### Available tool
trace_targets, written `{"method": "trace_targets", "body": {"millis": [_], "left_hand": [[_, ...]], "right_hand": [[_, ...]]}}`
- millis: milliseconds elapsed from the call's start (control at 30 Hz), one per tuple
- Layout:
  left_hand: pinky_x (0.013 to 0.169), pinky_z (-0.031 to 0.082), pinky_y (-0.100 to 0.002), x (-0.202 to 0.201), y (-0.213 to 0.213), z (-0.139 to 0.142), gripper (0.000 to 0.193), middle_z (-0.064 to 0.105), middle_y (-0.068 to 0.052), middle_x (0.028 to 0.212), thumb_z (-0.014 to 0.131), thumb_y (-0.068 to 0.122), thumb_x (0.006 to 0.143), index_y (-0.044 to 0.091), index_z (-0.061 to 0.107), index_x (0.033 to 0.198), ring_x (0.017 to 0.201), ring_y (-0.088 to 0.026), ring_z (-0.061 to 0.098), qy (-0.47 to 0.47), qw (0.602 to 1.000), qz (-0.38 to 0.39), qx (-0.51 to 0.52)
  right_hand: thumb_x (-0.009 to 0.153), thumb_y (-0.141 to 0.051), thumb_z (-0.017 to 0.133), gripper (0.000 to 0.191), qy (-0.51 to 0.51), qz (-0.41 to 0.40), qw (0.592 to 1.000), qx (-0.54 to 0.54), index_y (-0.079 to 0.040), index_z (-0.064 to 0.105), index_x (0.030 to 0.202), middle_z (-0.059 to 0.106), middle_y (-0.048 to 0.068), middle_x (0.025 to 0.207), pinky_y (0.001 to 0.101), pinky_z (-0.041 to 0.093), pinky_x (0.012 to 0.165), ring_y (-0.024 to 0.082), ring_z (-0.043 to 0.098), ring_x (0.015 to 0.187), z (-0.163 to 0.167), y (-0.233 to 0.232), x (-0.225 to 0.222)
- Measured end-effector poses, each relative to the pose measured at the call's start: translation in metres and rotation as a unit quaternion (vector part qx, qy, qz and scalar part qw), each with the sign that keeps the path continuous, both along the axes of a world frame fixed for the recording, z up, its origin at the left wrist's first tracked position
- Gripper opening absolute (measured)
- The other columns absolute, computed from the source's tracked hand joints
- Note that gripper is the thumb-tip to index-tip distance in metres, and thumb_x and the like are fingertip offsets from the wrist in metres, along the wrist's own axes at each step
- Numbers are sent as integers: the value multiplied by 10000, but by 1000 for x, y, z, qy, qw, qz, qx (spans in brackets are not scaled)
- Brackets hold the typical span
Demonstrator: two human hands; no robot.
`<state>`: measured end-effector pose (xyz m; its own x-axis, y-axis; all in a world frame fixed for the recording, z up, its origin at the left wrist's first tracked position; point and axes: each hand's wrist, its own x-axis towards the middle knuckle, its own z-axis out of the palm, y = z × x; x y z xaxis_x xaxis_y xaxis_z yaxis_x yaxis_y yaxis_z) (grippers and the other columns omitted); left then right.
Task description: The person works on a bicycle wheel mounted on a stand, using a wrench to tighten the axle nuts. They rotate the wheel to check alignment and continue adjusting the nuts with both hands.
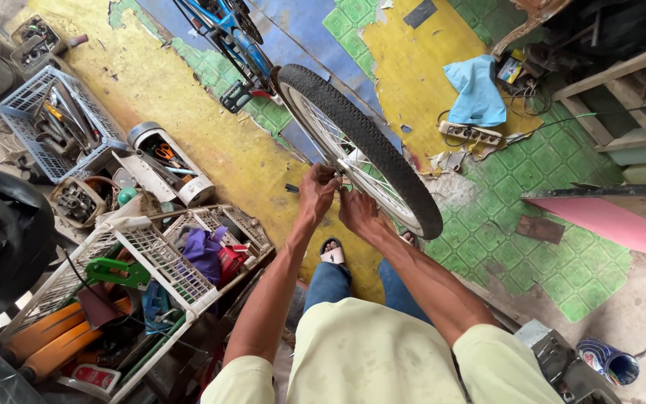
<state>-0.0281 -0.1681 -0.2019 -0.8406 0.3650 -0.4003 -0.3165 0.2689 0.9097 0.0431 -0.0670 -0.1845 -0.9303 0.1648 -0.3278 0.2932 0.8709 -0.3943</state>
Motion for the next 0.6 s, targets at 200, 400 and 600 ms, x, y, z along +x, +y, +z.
{"method": "trace_targets", "body": {"millis": [200,400,600], "left_hand": [[941,606,-404,1,-4,-7,301,736,-175,1115,728,156,895,-5,646,1136,1040,-265,724,-1,1000,-2,10],[924,616,-384,3,-4,-7,282,744,-161,1082,738,157,890,-11,650,1098,1008,-254,732,43,999,0,-17],[837,617,-375,6,-9,-4,240,763,-140,997,722,139,915,-6,674,1099,904,-234,739,31,999,26,-7]], "right_hand": [[927,-118,562,174,12,4,1000,-12,7,627,1030,683,264,743,566,533,613,430,696,694,-5,4,7],[990,-115,509,173,32,10,999,-25,21,616,985,609,215,630,503,483,465,362,630,533,-17,5,6],[992,-128,485,183,9,53,999,-3,-1,612,1020,541,119,563,423,420,403,236,539,444,-15,8,18]]}}
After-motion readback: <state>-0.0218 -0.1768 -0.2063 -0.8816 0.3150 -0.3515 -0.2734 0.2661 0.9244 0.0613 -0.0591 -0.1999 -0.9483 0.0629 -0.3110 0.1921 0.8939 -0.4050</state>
